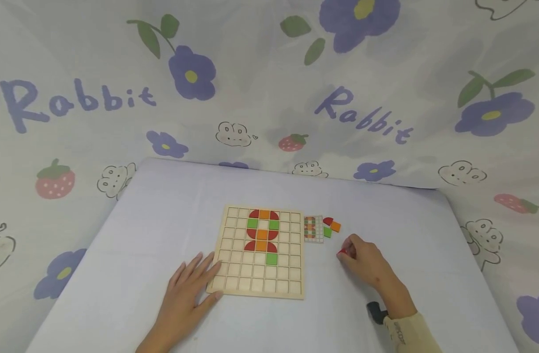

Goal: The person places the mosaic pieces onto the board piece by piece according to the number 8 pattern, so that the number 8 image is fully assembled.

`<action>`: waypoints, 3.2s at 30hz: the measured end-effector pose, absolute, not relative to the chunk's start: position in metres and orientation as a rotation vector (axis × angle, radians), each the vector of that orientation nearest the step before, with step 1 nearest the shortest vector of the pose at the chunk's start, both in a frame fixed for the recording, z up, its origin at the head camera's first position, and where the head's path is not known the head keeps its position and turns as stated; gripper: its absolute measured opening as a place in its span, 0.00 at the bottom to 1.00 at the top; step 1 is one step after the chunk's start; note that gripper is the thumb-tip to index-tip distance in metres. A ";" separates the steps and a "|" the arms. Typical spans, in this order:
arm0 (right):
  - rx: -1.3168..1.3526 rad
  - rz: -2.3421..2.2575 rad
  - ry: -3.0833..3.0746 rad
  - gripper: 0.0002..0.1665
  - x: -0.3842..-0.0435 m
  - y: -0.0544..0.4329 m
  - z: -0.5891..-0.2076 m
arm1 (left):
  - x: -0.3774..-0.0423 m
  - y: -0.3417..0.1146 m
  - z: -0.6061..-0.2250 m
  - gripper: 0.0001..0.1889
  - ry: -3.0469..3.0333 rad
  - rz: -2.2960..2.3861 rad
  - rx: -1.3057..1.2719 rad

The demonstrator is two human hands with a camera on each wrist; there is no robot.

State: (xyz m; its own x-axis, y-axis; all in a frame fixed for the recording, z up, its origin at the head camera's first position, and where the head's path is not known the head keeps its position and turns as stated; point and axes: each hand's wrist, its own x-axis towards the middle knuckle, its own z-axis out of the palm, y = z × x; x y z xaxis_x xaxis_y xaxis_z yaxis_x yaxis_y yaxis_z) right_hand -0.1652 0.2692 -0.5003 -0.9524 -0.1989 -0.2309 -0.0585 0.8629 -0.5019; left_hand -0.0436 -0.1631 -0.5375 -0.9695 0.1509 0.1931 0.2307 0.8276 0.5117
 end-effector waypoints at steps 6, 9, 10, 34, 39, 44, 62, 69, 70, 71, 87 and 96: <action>-0.205 -0.780 2.765 0.08 -0.166 0.273 -0.500 | -0.043 -0.163 -0.539 0.34 -2.849 -0.821 -0.308; -0.179 -0.804 2.744 0.08 -0.166 0.275 -0.501 | -0.043 -0.163 -0.539 0.34 -2.845 -0.815 -0.313; -0.171 -0.815 2.737 0.08 -0.166 0.275 -0.502 | -0.043 -0.163 -0.539 0.34 -2.844 -0.815 -0.314; 0.138 -1.110 2.612 0.11 -0.156 0.244 -0.494 | -0.045 -0.163 -0.542 0.34 -2.840 -0.822 -0.323; 0.185 -1.210 2.567 0.10 -0.148 0.217 -0.492 | -0.044 -0.164 -0.541 0.34 -2.835 -0.824 -0.321; 0.182 -1.311 2.526 0.08 -0.142 0.190 -0.493 | -0.044 -0.164 -0.541 0.34 -2.853 -0.832 -0.309; -0.027 -1.387 2.432 0.08 -0.130 0.124 -0.503 | -0.045 -0.167 -0.540 0.34 -2.856 -0.858 -0.282; 0.012 -1.306 2.406 0.10 -0.129 0.120 -0.507 | -0.044 -0.167 -0.539 0.34 -2.856 -0.883 -0.308; 0.013 -1.299 2.410 0.11 -0.129 0.120 -0.507 | -0.044 -0.167 -0.539 0.34 -2.857 -0.882 -0.311; 0.007 -1.295 2.411 0.11 -0.129 0.120 -0.507 | -0.044 -0.167 -0.539 0.34 -2.859 -0.879 -0.310; -0.240 -1.104 2.567 0.03 -0.125 0.121 -0.505 | -0.043 -0.166 -0.538 0.34 -2.866 -0.868 -0.296; -0.334 -1.052 2.595 0.05 -0.125 0.121 -0.504 | -0.042 -0.166 -0.538 0.34 -2.861 -0.858 -0.294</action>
